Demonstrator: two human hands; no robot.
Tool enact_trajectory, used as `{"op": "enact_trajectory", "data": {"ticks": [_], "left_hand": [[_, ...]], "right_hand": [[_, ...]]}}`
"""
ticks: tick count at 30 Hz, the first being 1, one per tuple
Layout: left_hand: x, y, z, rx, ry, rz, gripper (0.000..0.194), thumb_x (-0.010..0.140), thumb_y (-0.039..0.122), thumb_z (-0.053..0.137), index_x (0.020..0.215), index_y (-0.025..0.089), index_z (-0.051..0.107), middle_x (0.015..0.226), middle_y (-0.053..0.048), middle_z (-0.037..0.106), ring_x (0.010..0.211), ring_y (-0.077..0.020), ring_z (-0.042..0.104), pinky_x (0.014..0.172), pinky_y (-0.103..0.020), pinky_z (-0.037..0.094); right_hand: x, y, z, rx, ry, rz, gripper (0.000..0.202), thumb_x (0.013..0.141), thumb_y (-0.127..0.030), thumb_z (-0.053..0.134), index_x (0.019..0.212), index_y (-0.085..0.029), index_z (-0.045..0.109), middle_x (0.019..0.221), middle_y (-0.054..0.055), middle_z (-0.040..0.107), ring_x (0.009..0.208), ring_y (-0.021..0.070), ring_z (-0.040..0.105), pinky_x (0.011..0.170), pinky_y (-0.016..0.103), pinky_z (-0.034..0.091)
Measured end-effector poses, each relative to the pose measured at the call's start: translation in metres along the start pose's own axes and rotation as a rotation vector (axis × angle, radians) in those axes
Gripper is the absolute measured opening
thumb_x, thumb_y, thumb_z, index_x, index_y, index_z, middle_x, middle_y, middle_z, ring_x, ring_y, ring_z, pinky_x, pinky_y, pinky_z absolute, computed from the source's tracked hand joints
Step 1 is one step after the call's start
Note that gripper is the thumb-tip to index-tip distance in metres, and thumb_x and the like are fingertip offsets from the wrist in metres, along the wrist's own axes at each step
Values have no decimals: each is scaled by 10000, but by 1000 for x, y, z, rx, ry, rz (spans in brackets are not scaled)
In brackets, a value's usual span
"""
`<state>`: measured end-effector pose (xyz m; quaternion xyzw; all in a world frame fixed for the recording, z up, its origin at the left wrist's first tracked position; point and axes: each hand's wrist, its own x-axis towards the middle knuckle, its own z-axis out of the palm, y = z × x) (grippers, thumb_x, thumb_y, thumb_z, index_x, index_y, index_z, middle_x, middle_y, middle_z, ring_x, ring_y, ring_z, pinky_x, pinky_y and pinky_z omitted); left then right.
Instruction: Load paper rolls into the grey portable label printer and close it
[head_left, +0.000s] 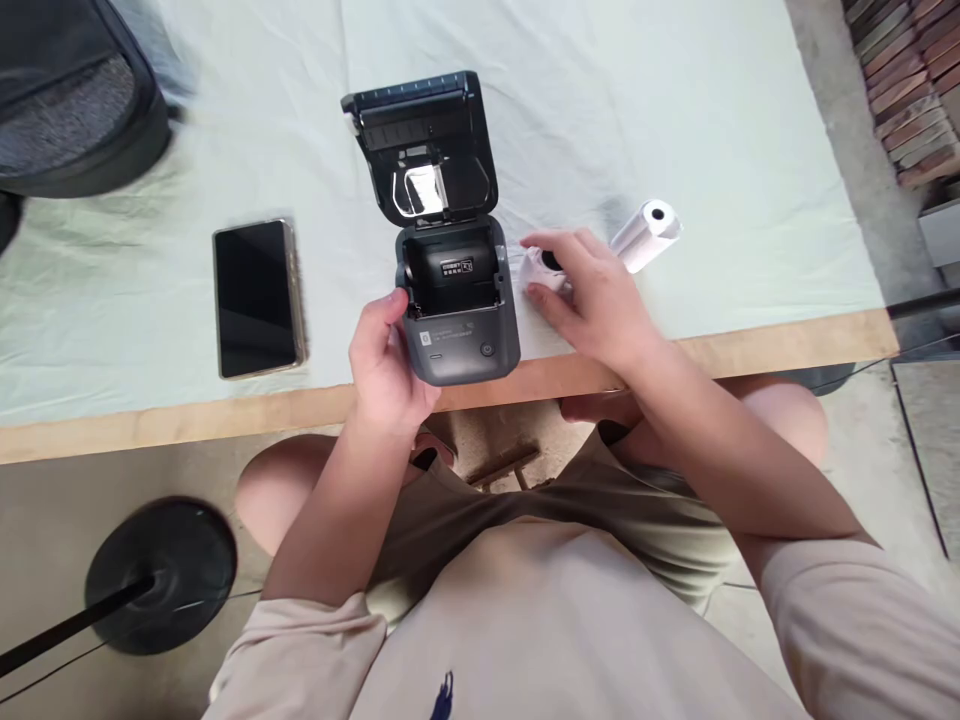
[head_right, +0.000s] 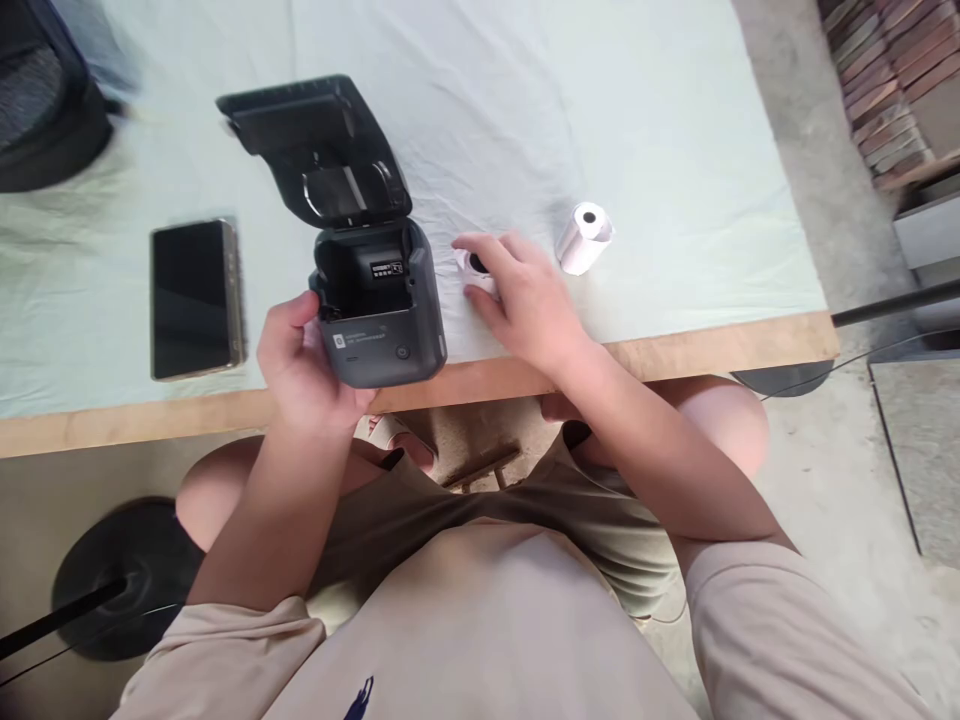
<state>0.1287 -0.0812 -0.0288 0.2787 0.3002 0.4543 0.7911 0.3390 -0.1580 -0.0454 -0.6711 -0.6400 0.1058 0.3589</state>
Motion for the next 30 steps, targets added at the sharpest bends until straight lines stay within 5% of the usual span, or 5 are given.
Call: {"op": "enact_trajectory", "data": {"ticks": [6,12,16,22,30], "left_hand": [[0,1,0,-56,-39,-18,218,907,306,673,704,246,723,973,-34,883,1102,-281,799,999,-401,678],[-1,3,5,-49,-50,-34,337,941,321,610,614,255,652,822,-59,828,1029,-264,799,978,-394,672],[-2,4,7,-51,-64,-13,360,971,316,564,628,245,643,824,-52,815,910,-217,783,966,-357,669],[-1,0,2,57,-13,-16,291,966,359,603,711,233,667,968,-53,838,1043,-248,805,964,-367,668],[-2,-4,0,129,-61,-10,188,893,419,734,855,235,722,947,-44,837,1251,-314,798,1029,-391,689]], "right_hand": [[2,8,-7,762,27,310,637,879,-552,880,1397,-402,542,1167,-36,770,1013,217,799,846,432,729],[6,0,-17,1205,-30,529,504,773,-419,910,1190,-345,638,1326,-25,796,1255,242,791,1041,433,725],[7,-6,-21,1226,-65,562,492,778,-527,929,1152,-349,664,1247,-21,809,1252,250,790,990,411,720],[5,-15,-21,1274,24,627,501,732,-288,1010,1109,-356,687,799,-104,671,872,131,796,711,224,666],[9,-18,-17,1135,182,518,450,788,-366,973,1124,-356,674,1063,-45,791,1109,205,817,936,357,721]]}}
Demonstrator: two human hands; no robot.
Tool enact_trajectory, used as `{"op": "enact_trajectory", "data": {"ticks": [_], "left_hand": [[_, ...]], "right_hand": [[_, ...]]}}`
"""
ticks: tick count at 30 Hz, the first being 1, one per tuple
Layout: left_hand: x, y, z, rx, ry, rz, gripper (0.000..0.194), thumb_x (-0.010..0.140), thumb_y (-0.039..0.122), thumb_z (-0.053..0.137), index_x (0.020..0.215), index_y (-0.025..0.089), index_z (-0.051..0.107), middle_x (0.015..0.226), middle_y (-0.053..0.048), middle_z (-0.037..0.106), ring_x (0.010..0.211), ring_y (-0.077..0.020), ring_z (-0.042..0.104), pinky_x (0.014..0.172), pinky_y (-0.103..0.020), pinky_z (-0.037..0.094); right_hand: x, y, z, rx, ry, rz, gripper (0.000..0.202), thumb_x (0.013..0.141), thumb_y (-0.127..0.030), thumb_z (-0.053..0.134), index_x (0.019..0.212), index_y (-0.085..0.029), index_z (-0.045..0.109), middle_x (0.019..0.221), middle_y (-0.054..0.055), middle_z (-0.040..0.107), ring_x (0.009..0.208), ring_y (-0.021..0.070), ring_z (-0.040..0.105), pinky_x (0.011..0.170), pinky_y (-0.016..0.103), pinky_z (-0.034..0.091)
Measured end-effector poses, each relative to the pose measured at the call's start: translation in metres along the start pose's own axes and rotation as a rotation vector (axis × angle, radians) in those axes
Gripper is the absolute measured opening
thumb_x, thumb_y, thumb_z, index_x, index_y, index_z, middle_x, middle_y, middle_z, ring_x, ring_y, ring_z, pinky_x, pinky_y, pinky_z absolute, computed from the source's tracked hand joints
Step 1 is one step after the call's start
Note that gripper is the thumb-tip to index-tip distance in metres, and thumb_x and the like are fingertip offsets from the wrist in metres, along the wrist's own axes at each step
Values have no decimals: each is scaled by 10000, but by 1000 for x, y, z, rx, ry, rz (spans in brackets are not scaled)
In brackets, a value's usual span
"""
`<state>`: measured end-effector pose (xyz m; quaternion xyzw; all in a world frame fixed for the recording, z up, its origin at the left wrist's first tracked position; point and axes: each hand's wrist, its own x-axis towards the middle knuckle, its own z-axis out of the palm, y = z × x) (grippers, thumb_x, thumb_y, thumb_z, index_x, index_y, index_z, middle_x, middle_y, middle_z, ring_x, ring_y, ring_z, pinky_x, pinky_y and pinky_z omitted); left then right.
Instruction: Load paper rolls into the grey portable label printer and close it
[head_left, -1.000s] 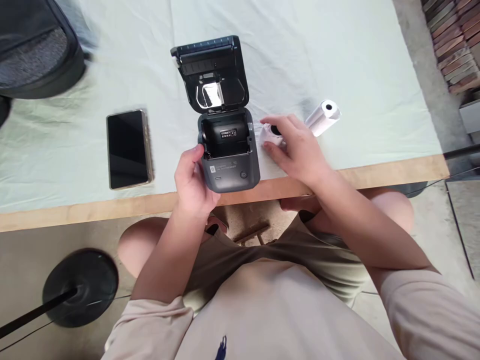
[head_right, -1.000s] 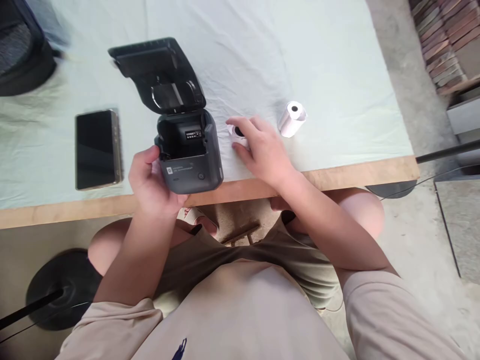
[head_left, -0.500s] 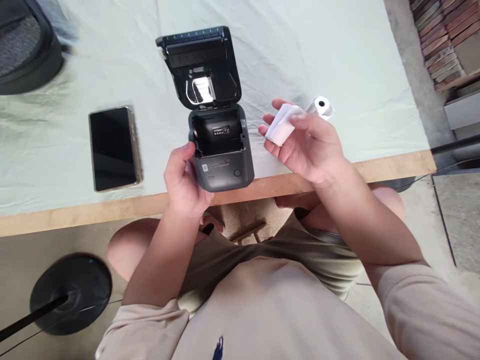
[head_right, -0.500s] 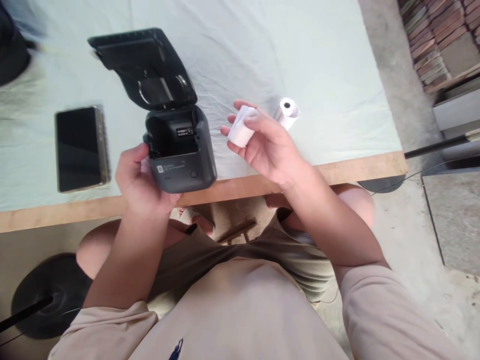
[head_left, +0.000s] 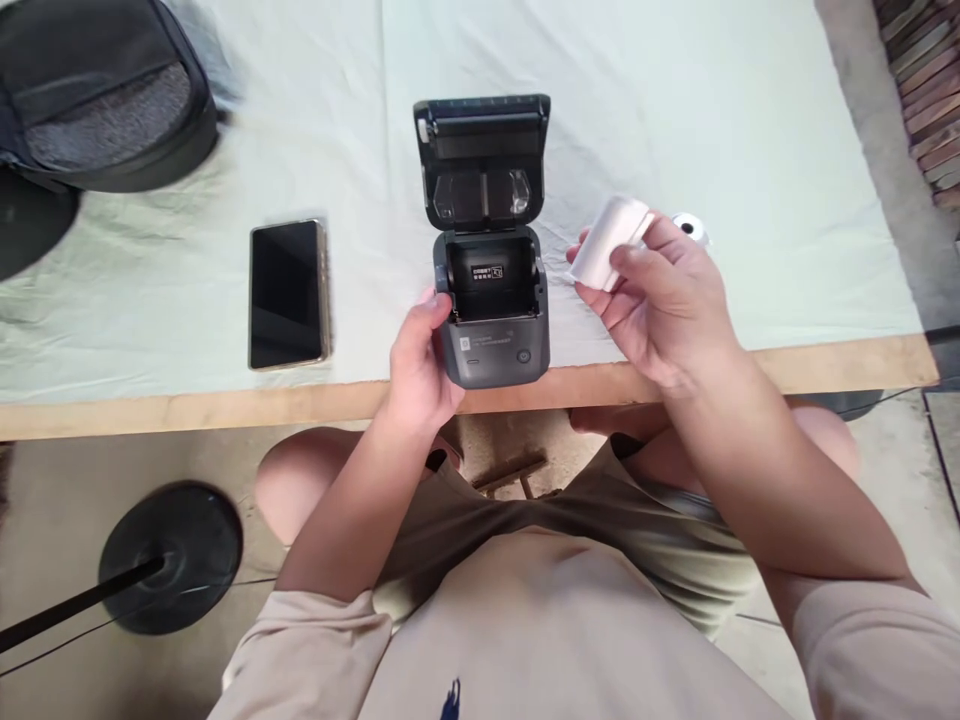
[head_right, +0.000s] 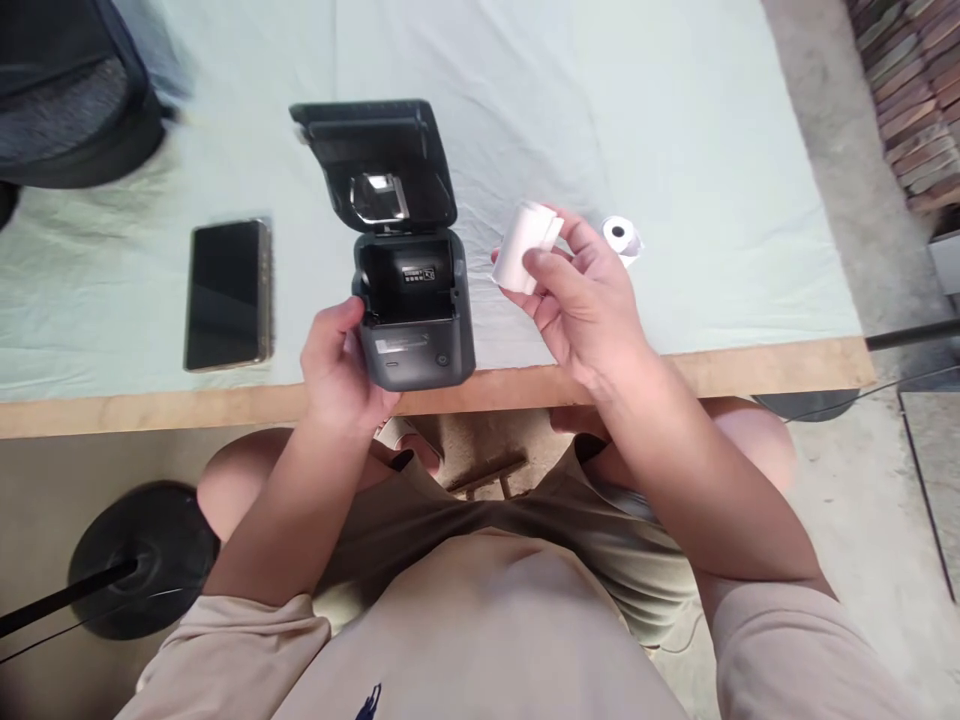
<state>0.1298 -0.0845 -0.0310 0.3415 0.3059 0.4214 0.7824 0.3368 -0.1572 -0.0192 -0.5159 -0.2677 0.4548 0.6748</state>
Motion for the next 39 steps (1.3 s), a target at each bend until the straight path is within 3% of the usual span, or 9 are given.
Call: {"op": "enact_trajectory", "data": {"ticks": [4,7,10,16,27,32,35,37,39], "left_hand": [[-3,-1,3,37,-62,19,252,886,458,797,950,223,731,1036,-50,834,1316,-342,777,1061,-409,682],[-6,-3,3,45,-80,25,328,878,479,844,1048,220,736,1125,-71,841,1324,-354,775,1050,-416,684],[-7,-3,3,46,-73,2,369,877,470,862,1127,224,749,1135,-83,848,1335,-356,769,1038,-415,683],[-6,-2,4,41,-77,9,360,895,457,834,1149,211,767,1185,-87,844,1365,-358,751,1065,-414,662],[-5,-4,4,10,-70,-13,376,863,436,854,1142,207,746,1036,-64,835,1257,-351,801,993,-412,683],[-4,1,2,-29,-103,-35,282,891,508,806,992,252,747,963,-45,826,1146,-325,824,886,-396,700],[-4,2,0,23,-110,-52,324,787,383,915,1035,243,760,932,-25,819,1006,-294,839,781,-352,672],[-5,2,-1,57,-94,-71,422,699,258,949,1069,231,749,929,-12,809,939,-281,836,759,-344,647],[-5,2,-2,89,-75,-86,483,653,242,960,1081,230,737,919,-11,795,905,-282,827,758,-357,632]], "right_hand": [[-12,-9,20,-297,-8,-363,365,906,-294,810,1229,-359,652,1048,-13,799,1121,250,811,984,447,702],[-21,-19,35,-648,-172,-696,425,936,-163,669,1320,-342,634,1200,4,824,1175,260,807,1025,457,693],[-22,-22,40,-1007,-298,-783,444,952,-96,574,1321,-327,662,1326,24,827,1187,276,811,983,444,687],[-18,-13,40,-1313,-159,-858,248,1064,-218,579,1178,-320,776,1231,33,873,1286,331,781,1063,536,575],[-24,-7,42,-1384,-32,-923,246,1095,-297,581,904,-280,734,865,33,806,961,300,737,844,480,414],[-39,-12,44,-1246,-233,-993,186,1102,-372,660,942,-304,727,998,-22,871,1028,280,756,843,477,428],[-39,-16,42,-1163,-307,-981,162,1052,-448,736,979,-305,715,1002,-12,872,999,286,780,850,491,499],[-33,-19,39,-1025,-259,-931,146,1052,-448,707,992,-316,689,993,11,846,995,280,788,878,497,563],[-25,-22,36,-886,-130,-810,124,1045,-450,682,1112,-348,666,1236,44,814,1192,294,773,958,494,611]]}}
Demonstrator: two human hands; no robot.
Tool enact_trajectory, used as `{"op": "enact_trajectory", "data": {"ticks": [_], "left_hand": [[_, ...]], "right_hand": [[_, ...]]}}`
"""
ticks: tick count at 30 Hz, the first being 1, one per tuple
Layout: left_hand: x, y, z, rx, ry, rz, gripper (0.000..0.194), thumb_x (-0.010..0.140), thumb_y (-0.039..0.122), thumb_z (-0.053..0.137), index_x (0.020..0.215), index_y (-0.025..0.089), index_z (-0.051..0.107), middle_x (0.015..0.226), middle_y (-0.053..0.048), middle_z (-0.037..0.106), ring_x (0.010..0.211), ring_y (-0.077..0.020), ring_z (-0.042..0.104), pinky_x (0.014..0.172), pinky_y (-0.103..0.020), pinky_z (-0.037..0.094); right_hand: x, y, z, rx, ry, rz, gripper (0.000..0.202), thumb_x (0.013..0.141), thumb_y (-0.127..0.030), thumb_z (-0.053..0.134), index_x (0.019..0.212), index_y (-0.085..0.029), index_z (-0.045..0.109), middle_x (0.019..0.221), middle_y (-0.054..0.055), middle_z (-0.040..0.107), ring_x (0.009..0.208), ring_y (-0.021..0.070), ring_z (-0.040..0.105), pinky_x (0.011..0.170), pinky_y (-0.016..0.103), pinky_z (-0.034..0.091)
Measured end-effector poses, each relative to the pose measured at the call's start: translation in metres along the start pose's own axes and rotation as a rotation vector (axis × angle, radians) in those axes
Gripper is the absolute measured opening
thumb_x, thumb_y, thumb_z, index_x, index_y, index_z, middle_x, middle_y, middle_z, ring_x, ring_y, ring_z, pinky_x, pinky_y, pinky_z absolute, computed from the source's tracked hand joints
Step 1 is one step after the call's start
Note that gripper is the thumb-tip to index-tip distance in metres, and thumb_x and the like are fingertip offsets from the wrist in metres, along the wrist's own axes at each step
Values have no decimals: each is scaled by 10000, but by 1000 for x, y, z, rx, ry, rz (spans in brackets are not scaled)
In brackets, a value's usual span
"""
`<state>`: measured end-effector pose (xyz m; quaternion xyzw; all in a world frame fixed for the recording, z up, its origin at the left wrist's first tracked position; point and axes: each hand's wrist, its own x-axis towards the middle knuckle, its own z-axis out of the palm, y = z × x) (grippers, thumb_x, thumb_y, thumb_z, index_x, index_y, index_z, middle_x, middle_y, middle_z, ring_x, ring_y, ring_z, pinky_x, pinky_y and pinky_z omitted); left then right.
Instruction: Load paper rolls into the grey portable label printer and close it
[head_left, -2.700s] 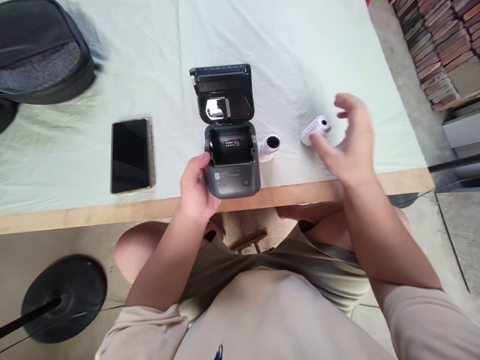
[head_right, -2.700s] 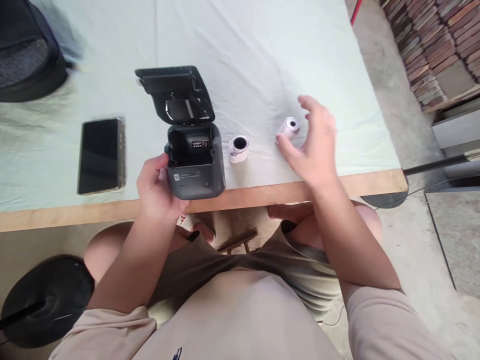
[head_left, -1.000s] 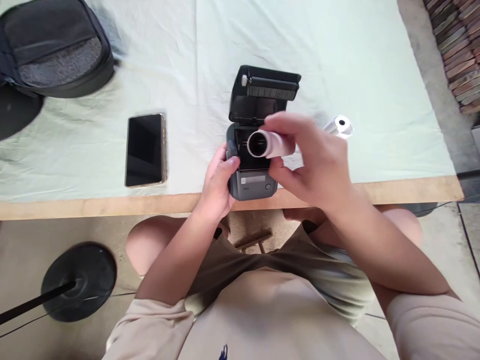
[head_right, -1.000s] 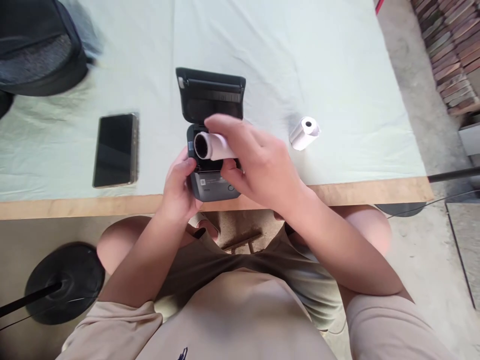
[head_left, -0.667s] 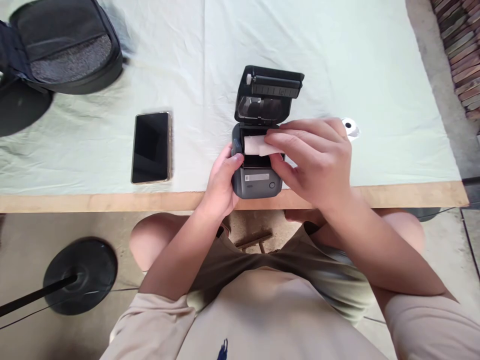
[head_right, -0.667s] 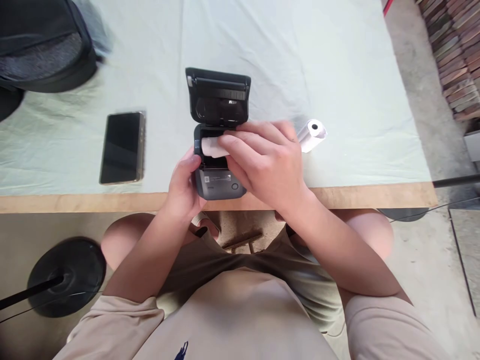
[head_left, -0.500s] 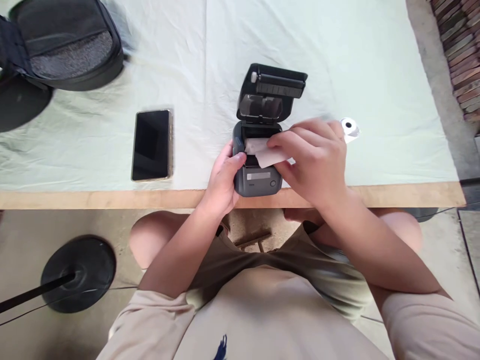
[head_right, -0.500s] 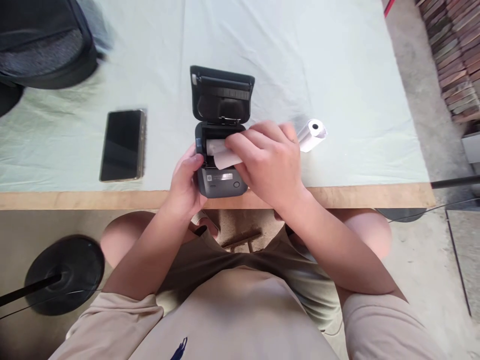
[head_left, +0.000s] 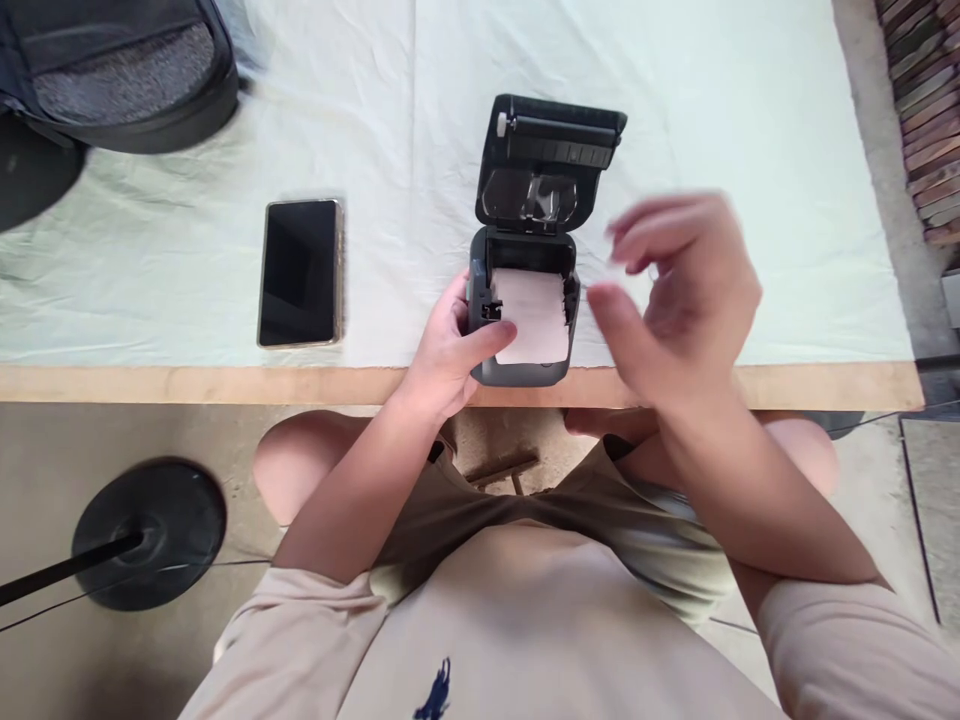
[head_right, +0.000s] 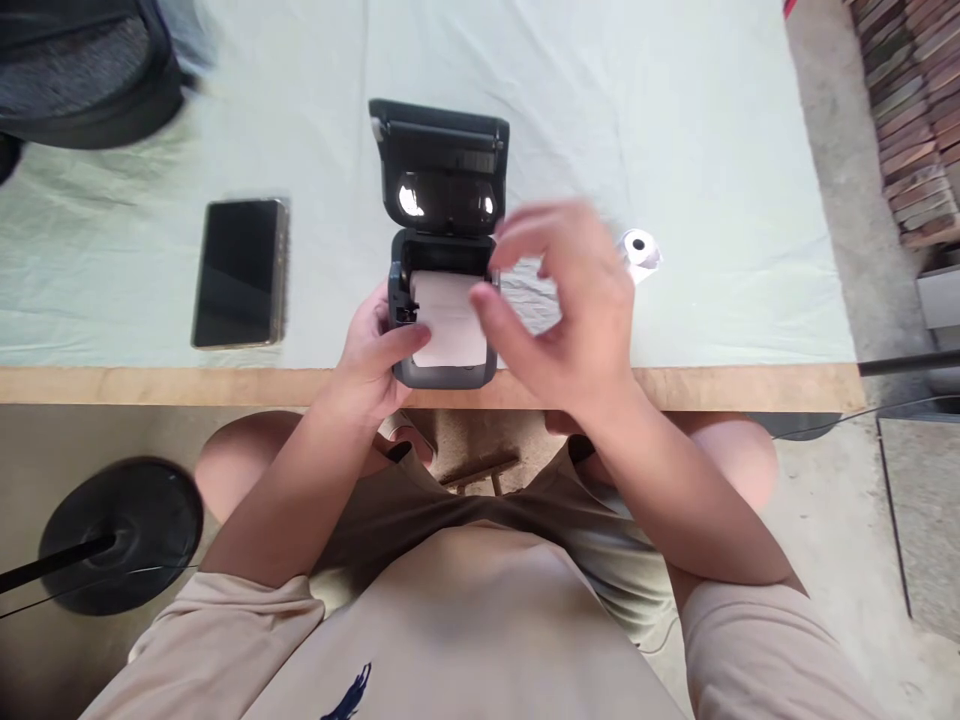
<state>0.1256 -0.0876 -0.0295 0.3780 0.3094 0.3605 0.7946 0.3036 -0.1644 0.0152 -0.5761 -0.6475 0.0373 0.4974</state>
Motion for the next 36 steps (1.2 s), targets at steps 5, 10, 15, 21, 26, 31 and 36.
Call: {"op": "enact_trajectory", "data": {"ticks": [5,10,15,21,26,31,36], "left_hand": [[1,-2,-2,23,-3,21,489,618,257,966,1059,245,753,805,24,734,727,-209,755,630,-301,558],[1,-3,-5,-26,-35,40,598,599,293,1042,1121,239,755,864,18,764,687,-163,725,572,-248,537],[0,-2,-3,-63,-85,-6,690,690,482,1042,1228,232,689,1022,-69,851,936,-332,860,760,-377,688],[1,1,1,-97,-65,-19,531,772,483,971,1167,231,720,1066,-78,868,1132,-378,852,913,-436,716],[6,2,5,-216,-7,-4,208,880,427,755,872,239,668,839,-27,788,1199,-353,825,1003,-435,700],[8,2,7,-224,107,15,172,887,307,677,745,240,606,743,-1,701,1044,-283,830,990,-382,688],[8,4,9,-189,159,12,162,891,232,617,729,237,626,670,11,628,911,-237,799,930,-349,682]], "right_hand": [[4,29,-4,367,2,310,496,1024,-582,670,1471,-483,478,1501,3,716,1498,279,646,1232,491,553],[-6,39,3,444,-42,389,411,1011,-640,713,1342,-419,607,1375,17,752,1420,304,690,1164,517,614],[-12,27,14,571,-291,524,635,936,-599,827,1458,-403,522,1299,27,744,1001,232,784,790,386,711],[-15,29,21,617,-293,573,696,904,-595,866,1464,-412,495,1275,12,740,890,199,771,724,355,693],[-13,36,15,513,-239,501,562,974,-585,791,1465,-379,610,1441,27,747,1240,259,765,1041,438,686],[-11,36,-1,476,-314,425,641,937,-509,847,1530,-406,624,1649,8,652,1497,311,656,1264,546,569],[-12,33,-6,473,-330,389,717,884,-360,914,1535,-422,620,1656,9,639,1513,303,647,1312,531,522]]}}
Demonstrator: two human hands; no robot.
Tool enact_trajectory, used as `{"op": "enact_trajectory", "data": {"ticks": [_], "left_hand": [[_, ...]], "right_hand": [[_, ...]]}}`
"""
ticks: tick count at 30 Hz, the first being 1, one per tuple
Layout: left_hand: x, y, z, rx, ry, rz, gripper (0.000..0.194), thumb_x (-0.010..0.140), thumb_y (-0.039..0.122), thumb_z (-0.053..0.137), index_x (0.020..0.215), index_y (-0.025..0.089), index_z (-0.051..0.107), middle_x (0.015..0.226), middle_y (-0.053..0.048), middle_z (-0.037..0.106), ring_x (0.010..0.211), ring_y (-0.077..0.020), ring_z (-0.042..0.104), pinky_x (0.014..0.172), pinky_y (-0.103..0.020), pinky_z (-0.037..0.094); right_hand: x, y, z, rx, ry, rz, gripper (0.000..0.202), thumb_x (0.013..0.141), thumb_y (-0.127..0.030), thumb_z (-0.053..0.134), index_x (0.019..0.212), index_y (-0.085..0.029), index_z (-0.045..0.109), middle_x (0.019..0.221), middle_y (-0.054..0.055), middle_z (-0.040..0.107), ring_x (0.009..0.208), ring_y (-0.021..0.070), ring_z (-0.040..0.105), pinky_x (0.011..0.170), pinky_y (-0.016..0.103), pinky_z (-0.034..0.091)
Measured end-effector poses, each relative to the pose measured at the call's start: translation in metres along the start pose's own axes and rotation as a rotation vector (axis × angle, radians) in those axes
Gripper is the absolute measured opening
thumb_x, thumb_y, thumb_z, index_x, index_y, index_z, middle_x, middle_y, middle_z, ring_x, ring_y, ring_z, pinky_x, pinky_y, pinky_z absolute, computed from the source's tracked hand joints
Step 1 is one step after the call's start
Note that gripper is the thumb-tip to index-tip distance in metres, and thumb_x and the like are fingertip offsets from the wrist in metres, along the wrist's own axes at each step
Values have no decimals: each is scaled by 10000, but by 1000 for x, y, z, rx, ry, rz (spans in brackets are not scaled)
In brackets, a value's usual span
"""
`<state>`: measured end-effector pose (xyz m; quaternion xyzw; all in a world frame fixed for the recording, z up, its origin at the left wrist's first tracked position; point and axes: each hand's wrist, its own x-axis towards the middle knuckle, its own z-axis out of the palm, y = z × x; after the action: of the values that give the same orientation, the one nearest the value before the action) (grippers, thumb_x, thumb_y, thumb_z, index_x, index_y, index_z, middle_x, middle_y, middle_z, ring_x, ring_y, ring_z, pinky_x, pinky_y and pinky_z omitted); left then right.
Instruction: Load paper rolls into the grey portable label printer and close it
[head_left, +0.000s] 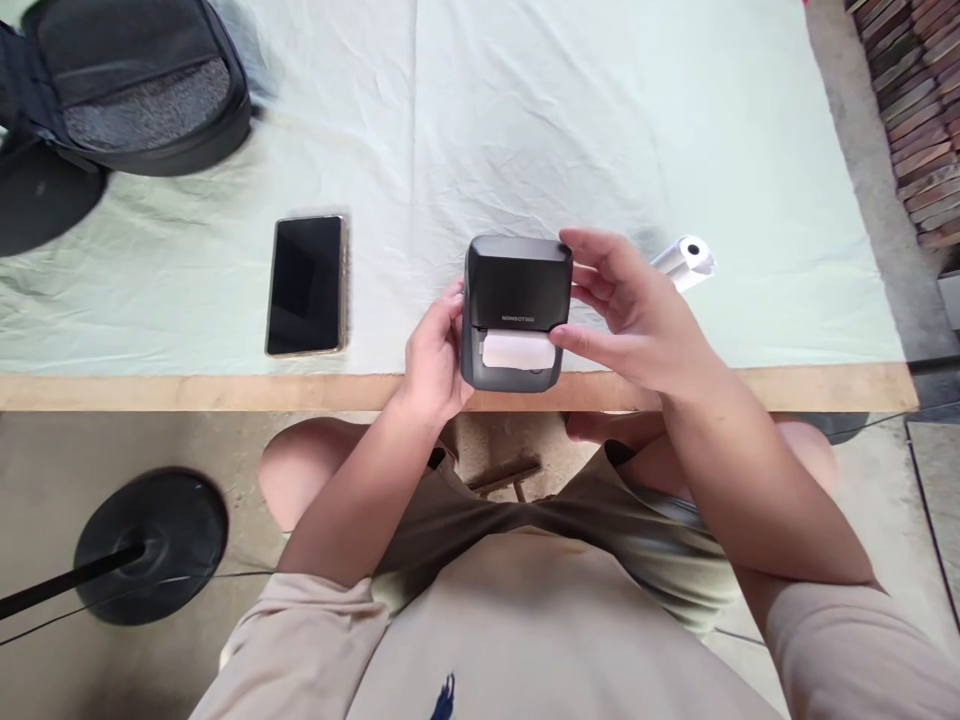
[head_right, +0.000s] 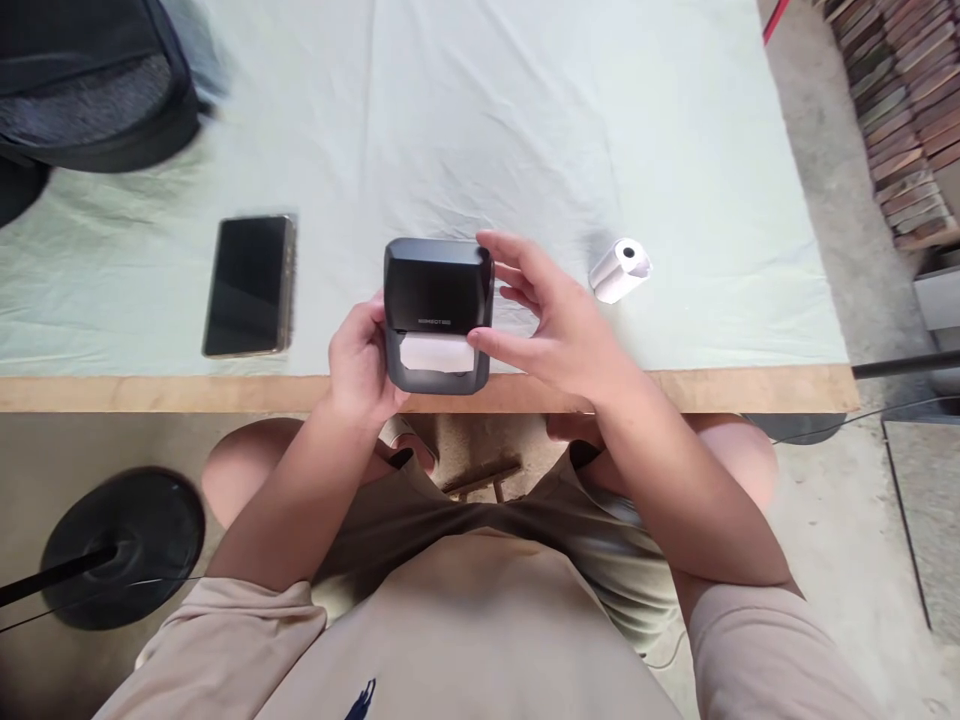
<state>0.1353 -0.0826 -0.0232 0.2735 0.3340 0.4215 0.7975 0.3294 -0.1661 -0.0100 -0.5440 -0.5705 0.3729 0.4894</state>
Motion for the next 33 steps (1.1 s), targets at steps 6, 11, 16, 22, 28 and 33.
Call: {"op": "enact_trajectory", "data": {"ticks": [6,11,16,22,28,33], "left_hand": [[0,0,-7,55,-126,-82,215,918,431,649,831,235,631,764,-26,715,1044,-308,819,910,-413,676],[-4,0,-10,137,-227,-36,364,822,434,829,1081,209,709,946,-35,805,1049,-306,828,824,-364,658],[-4,-3,-10,164,-248,-42,501,792,475,899,1172,216,700,988,-49,813,1011,-305,830,737,-338,632],[-6,-4,-12,190,-315,-48,549,763,482,986,1189,236,743,950,-12,766,833,-204,762,710,-287,612],[-7,-9,-13,191,-283,3,452,809,457,938,1170,233,784,975,-41,781,1043,-315,827,771,-342,666],[-3,-7,-9,93,-228,0,278,861,391,840,1054,202,772,1084,-81,828,1361,-380,755,1035,-445,688]], "right_hand": [[4,-9,7,-142,296,-165,326,979,-465,841,1241,-337,694,837,-34,724,713,164,697,616,329,601],[11,-16,17,-76,443,-305,298,1041,-516,773,1061,-313,555,857,-38,784,768,151,774,416,226,465],[6,-23,11,-472,259,-235,141,976,-280,746,1090,-307,669,1113,22,842,836,203,783,530,329,559],[0,-33,14,-995,61,-104,396,911,-221,679,1293,-295,753,917,18,828,666,261,708,573,395,436],[-3,-49,14,-884,72,-8,426,863,-213,728,1277,-312,743,1016,30,856,718,269,737,618,407,490],[-3,-48,-9,-103,259,17,490,743,-179,702,1212,-318,663,929,-43,772,561,130,579,462,303,419]]}}
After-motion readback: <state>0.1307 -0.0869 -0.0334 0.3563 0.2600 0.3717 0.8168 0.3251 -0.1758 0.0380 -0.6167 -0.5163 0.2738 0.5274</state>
